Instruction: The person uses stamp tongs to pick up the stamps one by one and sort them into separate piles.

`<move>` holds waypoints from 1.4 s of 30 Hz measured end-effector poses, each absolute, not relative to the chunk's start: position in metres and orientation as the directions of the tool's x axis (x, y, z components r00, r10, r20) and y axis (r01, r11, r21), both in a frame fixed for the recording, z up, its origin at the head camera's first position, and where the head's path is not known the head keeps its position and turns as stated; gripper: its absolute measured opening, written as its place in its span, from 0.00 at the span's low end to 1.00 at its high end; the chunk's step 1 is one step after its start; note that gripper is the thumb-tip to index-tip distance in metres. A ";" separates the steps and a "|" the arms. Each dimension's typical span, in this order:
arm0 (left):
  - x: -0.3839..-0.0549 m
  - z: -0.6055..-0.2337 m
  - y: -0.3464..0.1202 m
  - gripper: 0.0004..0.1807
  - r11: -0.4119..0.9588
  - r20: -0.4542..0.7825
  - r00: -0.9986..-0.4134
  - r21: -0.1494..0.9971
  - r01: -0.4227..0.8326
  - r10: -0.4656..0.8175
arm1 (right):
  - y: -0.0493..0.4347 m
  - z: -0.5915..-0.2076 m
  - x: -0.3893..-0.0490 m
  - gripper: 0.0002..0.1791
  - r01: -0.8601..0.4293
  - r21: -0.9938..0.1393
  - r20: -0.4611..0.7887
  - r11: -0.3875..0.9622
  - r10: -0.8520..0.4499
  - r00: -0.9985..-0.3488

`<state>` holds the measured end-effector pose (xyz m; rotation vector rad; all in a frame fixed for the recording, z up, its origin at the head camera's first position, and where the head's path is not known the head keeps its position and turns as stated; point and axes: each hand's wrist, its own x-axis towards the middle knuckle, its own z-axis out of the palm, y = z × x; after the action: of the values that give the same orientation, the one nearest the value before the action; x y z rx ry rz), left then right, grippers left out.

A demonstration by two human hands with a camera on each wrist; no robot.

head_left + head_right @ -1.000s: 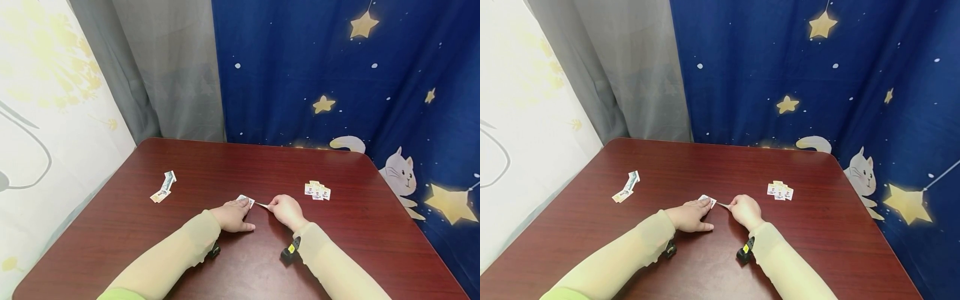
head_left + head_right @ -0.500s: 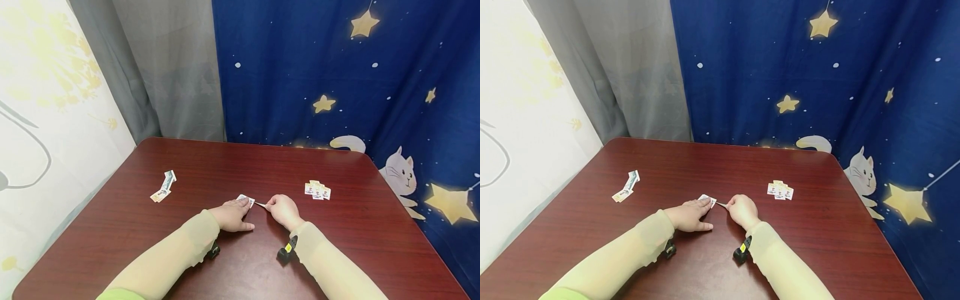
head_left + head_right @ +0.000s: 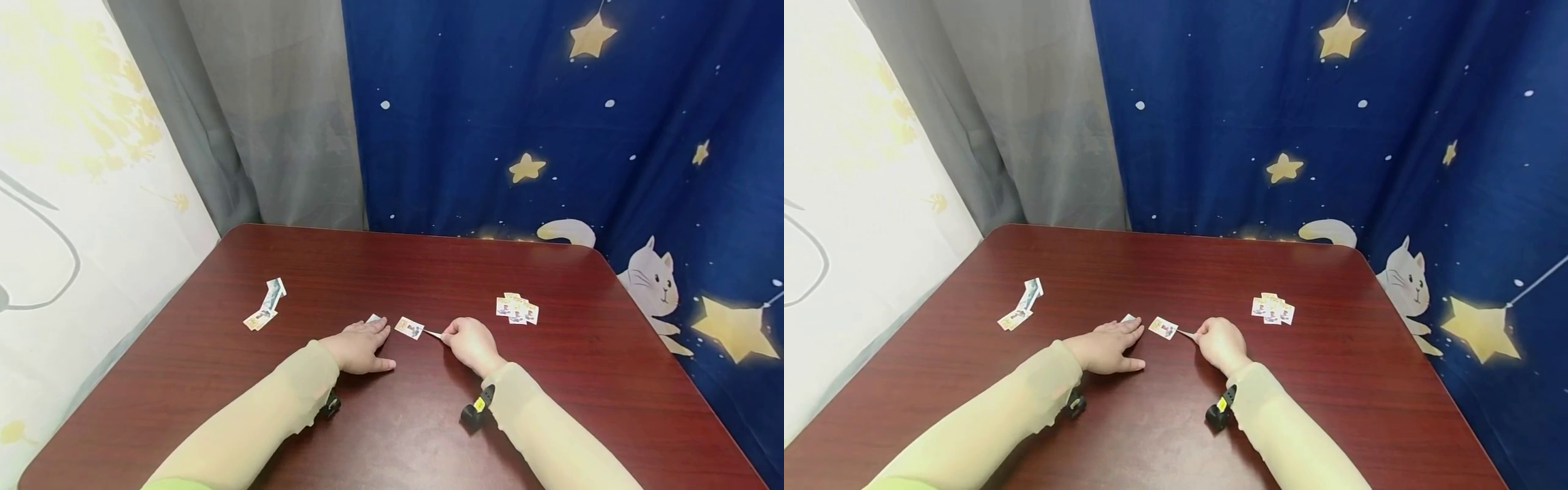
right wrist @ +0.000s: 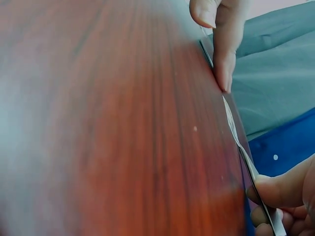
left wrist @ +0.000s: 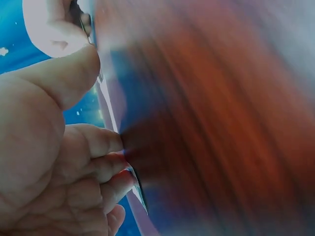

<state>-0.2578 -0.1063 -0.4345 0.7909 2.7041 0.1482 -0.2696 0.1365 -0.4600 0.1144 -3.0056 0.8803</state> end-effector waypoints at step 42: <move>-0.254 -0.431 -0.109 0.40 0.825 -0.306 -0.768 0.149 0.545 0.563 | 0.144 -0.458 -0.265 0.07 -0.015 -0.568 0.002 0.823 -0.016 -1.000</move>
<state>-0.2542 -0.1089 -0.4306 0.8370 2.6696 0.0730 -0.2651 0.1437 -0.4582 0.0253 -3.0016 0.9362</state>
